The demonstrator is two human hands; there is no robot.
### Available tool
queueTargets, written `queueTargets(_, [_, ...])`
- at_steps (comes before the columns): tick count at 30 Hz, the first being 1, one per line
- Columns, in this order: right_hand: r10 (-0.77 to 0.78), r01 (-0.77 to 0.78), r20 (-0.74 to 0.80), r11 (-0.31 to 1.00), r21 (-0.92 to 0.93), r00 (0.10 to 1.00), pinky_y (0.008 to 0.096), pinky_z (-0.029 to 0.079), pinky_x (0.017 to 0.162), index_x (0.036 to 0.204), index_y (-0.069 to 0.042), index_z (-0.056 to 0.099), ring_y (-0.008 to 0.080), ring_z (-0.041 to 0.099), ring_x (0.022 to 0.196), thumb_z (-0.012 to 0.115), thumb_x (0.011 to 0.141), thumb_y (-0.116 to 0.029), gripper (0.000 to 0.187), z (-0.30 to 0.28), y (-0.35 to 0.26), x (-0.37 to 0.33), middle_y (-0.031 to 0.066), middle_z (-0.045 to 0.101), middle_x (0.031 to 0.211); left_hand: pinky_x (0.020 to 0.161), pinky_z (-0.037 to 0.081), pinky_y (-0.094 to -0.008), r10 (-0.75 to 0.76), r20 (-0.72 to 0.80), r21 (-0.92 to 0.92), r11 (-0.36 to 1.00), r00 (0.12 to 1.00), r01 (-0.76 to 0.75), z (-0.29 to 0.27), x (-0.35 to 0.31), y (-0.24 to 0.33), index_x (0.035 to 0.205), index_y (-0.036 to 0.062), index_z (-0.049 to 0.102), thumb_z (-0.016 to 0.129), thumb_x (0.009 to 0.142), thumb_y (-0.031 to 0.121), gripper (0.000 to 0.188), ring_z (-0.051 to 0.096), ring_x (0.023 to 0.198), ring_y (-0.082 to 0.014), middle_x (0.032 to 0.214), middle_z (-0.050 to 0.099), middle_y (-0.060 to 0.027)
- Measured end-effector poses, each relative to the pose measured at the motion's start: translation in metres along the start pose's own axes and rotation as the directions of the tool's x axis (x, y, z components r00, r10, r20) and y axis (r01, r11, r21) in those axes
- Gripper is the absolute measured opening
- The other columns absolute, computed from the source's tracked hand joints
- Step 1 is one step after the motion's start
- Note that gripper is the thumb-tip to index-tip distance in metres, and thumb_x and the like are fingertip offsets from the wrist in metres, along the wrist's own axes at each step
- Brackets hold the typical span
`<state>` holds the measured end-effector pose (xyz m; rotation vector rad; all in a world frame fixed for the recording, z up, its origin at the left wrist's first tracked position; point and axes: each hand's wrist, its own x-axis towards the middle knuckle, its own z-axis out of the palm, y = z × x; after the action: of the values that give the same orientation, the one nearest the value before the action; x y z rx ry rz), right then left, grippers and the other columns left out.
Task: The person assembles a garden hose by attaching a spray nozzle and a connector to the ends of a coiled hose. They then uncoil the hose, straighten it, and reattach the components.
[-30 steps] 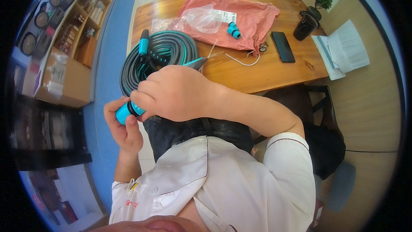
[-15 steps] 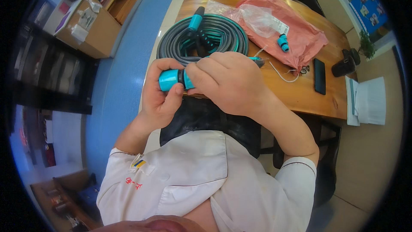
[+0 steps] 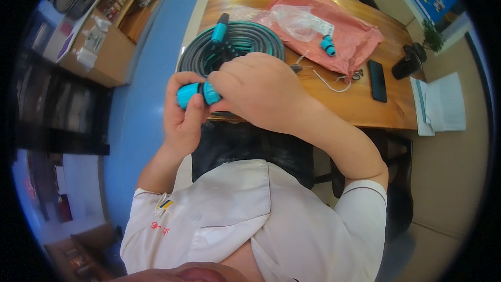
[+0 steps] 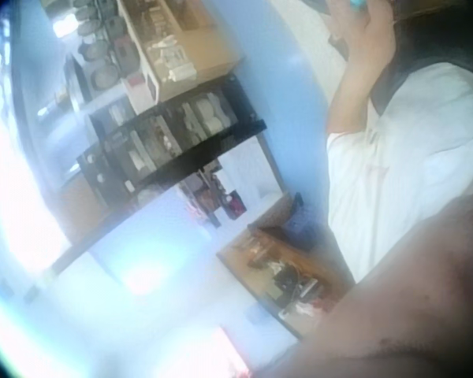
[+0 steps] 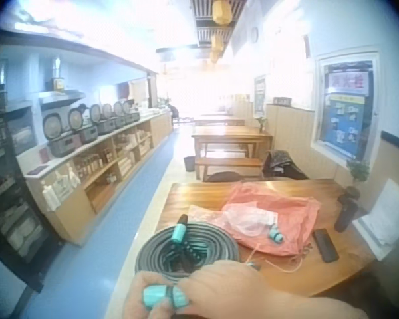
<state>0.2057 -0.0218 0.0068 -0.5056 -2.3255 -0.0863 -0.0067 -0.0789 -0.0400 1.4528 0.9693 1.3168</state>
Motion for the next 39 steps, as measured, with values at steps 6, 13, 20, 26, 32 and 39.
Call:
queueTargets(6, [-0.059,0.055,-0.086,0.998,-0.044,0.995,0.0388,0.051,0.069,0.105,-0.007,0.067,0.0264,0.065,0.078,0.080,0.082,-0.033,0.037,0.003,0.005,-0.001,0.0054,0.064,0.084,0.085,0.050,-0.0276,-0.010,0.023,0.008,1.000,1.000,0.010,0.003,0.005,0.007,0.126,0.0061,0.053,0.061,0.106,0.014,0.023,0.057,0.100,-0.0125,0.113,0.058,-0.0069])
queueTargets(13, [-0.037,0.032,-0.080,0.998,-0.052,0.996,0.0407,0.053,0.070,0.109,-0.006,0.065,0.0297,0.066,0.079,0.080,0.083,-0.031,0.040,0.001,0.014,-0.001,0.0076,0.063,0.085,0.057,0.040,-0.0215,-0.186,0.078,-0.170,0.966,0.979,0.197,0.009,0.022,0.022,0.115,0.0082,0.053,0.056,0.112,0.026,0.018,0.050,0.065,-0.0050,0.081,0.057,-0.0009])
queueTargets(20, [-0.027,0.028,0.018,0.996,-0.081,0.999,0.0421,0.053,0.076,0.115,-0.004,0.061,0.0320,0.065,0.089,0.079,0.084,-0.028,0.043,-0.008,0.022,0.012,0.0108,0.063,0.095,0.049,0.038,-0.0230,-0.328,0.173,-0.073,0.936,0.929,0.344,0.000,0.049,0.039,0.109,0.0085,0.053,0.054,0.113,0.033,0.025,0.048,0.054,-0.0065,0.069,0.056,-0.0003])
queueTargets(26, [-0.057,0.068,0.084,0.988,-0.138,0.995,0.0431,0.052,0.076,0.115,-0.003,0.062,0.0332,0.065,0.089,0.079,0.084,-0.027,0.043,-0.013,0.028,0.017,0.0115,0.063,0.095,0.050,0.032,-0.0219,-0.258,0.123,-0.195,0.941,0.958,0.278,0.007,0.053,0.029,0.111,0.0131,0.053,0.056,0.113,0.032,0.019,0.045,0.057,-0.0062,0.070,0.053,0.0000])
queueTargets(32, [-0.034,0.043,0.125,0.997,-0.070,0.992,0.0476,0.051,0.076,0.117,-0.004,0.063,0.0398,0.064,0.090,0.080,0.085,-0.027,0.043,-0.015,0.032,0.019,0.0152,0.066,0.099,0.052,0.033,-0.0217,-0.182,0.094,-0.208,0.958,0.979,0.198,0.010,0.052,0.023,0.111,0.0107,0.052,0.058,0.111,0.023,0.014,0.046,0.061,-0.0052,0.075,0.054,0.0007])
queueTargets(39, [0.066,-0.076,0.229,0.996,0.037,0.971,0.0480,0.051,0.075,0.103,-0.005,0.061,0.0392,0.066,0.089,0.079,0.089,-0.029,0.033,-0.026,0.028,0.022,0.0155,0.066,0.087,0.077,0.051,-0.0353,0.048,0.094,0.181,0.981,0.994,-0.065,0.005,0.050,0.022,0.114,0.0039,0.053,0.068,0.103,0.020,0.024,0.061,0.085,-0.0194,0.091,0.060,-0.0103])
